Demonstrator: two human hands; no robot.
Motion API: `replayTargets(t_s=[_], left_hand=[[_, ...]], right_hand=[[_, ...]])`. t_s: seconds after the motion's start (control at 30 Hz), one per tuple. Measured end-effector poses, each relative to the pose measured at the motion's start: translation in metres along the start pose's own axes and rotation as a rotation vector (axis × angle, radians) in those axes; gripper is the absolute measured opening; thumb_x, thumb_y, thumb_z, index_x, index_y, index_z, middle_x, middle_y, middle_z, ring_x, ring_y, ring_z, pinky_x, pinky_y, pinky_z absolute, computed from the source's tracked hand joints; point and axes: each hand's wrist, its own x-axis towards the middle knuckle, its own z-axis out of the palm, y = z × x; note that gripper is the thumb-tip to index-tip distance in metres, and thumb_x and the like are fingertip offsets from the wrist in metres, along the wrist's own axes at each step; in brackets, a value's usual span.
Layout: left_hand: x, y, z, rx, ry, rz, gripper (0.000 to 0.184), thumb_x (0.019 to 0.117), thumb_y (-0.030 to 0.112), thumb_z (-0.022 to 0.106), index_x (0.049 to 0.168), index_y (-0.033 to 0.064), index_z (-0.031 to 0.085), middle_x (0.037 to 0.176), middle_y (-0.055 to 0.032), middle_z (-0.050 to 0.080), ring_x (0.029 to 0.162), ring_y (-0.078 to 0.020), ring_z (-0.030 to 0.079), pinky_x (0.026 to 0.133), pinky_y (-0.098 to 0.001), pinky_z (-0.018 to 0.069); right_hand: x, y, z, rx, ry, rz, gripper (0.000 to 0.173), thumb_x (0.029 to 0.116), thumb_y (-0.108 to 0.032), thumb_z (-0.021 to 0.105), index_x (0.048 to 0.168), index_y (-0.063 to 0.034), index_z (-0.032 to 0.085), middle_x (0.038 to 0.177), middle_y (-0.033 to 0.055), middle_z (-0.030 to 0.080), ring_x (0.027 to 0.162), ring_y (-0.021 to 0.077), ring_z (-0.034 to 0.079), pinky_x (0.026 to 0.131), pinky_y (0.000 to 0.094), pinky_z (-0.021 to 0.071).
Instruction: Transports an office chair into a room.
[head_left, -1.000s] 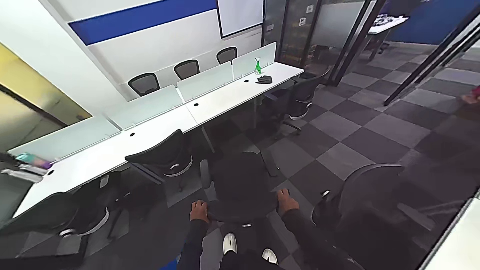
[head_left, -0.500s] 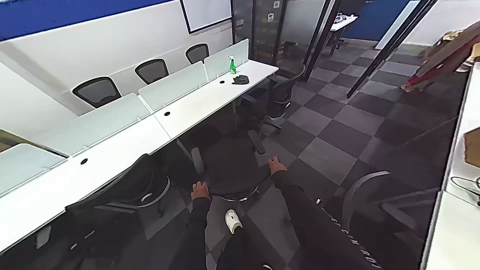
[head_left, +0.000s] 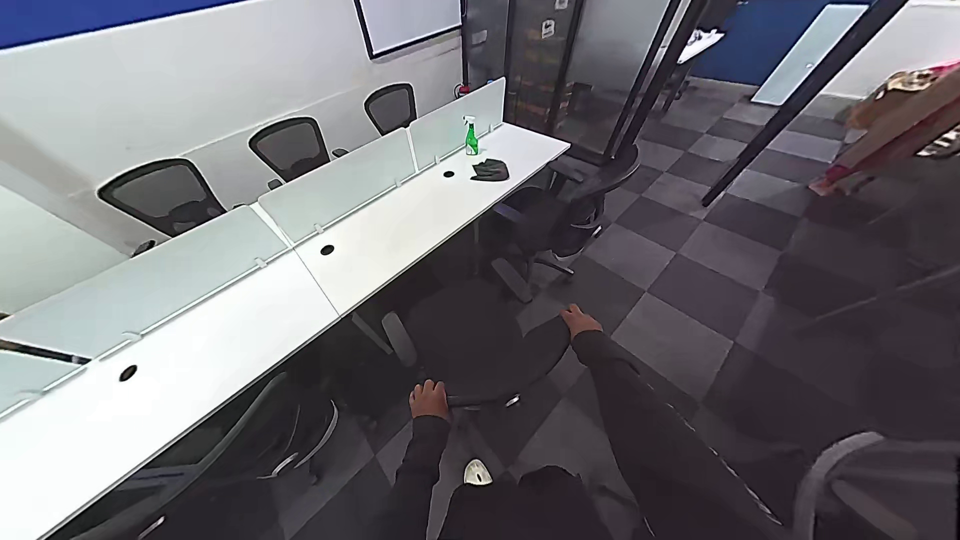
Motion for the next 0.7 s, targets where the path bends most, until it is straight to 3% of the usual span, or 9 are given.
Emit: replayTargets(t_s=[0.17,0.33,0.5,0.6,0.7], left_hand=[[0.063,-0.005,-0.029,-0.038,-0.011,-0.003,0.058,0.0788,0.020,0.081,0.134,0.0126,0.067,0.140,-0.0183,0.060,0.133,-0.0410,0.053,0.108,-0.0599,0.0455],[0.128,-0.012,-0.060,-0.020,-0.049,-0.094,0.052,0.0817,0.020,0.078,0.132,0.0152,0.068,0.141,-0.0151,0.060,0.134,-0.0378,0.052,0.106,-0.0583,0.0470],[0.167,0.028,-0.075,-0.065,-0.062,-0.123,0.056,0.0817,0.020,0.078,0.136,0.0145,0.066,0.142,-0.0164,0.059,0.134,-0.0397,0.053,0.106,-0.0587,0.0474],[0.189,0.049,-0.079,-0.055,-0.084,-0.137,0.053,0.0830,0.019,0.076,0.135,0.0156,0.067,0.140,-0.0158,0.060,0.131,-0.0388,0.055,0.105,-0.0583,0.0479],[0.210,0.062,-0.087,-0.065,-0.095,-0.150,0.059,0.0780,0.022,0.080,0.135,0.0150,0.066,0.139,-0.0169,0.060,0.129,-0.0388,0.056,0.105,-0.0586,0.0470]], right_hand=[[0.050,-0.015,-0.010,0.017,0.031,-0.004,0.055,0.0908,0.003,0.065,0.144,-0.0112,0.057,0.161,0.0168,0.040,0.118,0.0495,0.063,0.087,0.0663,0.0561],[0.108,-0.051,-0.033,0.035,0.002,-0.035,0.060,0.0920,0.003,0.062,0.149,-0.0119,0.053,0.160,0.0199,0.040,0.123,0.0506,0.060,0.091,0.0678,0.0533],[0.201,-0.048,-0.071,0.017,0.032,-0.132,0.057,0.0926,0.006,0.062,0.146,-0.0118,0.057,0.159,0.0185,0.043,0.125,0.0525,0.057,0.091,0.0714,0.0511],[0.255,-0.042,-0.079,0.009,0.117,-0.227,0.060,0.0839,0.010,0.072,0.140,-0.0119,0.063,0.153,0.0175,0.050,0.117,0.0528,0.061,0.084,0.0730,0.0529],[0.294,-0.049,-0.095,0.012,0.131,-0.278,0.054,0.0883,0.011,0.066,0.137,-0.0111,0.064,0.152,0.0171,0.052,0.117,0.0529,0.062,0.085,0.0735,0.0525]])
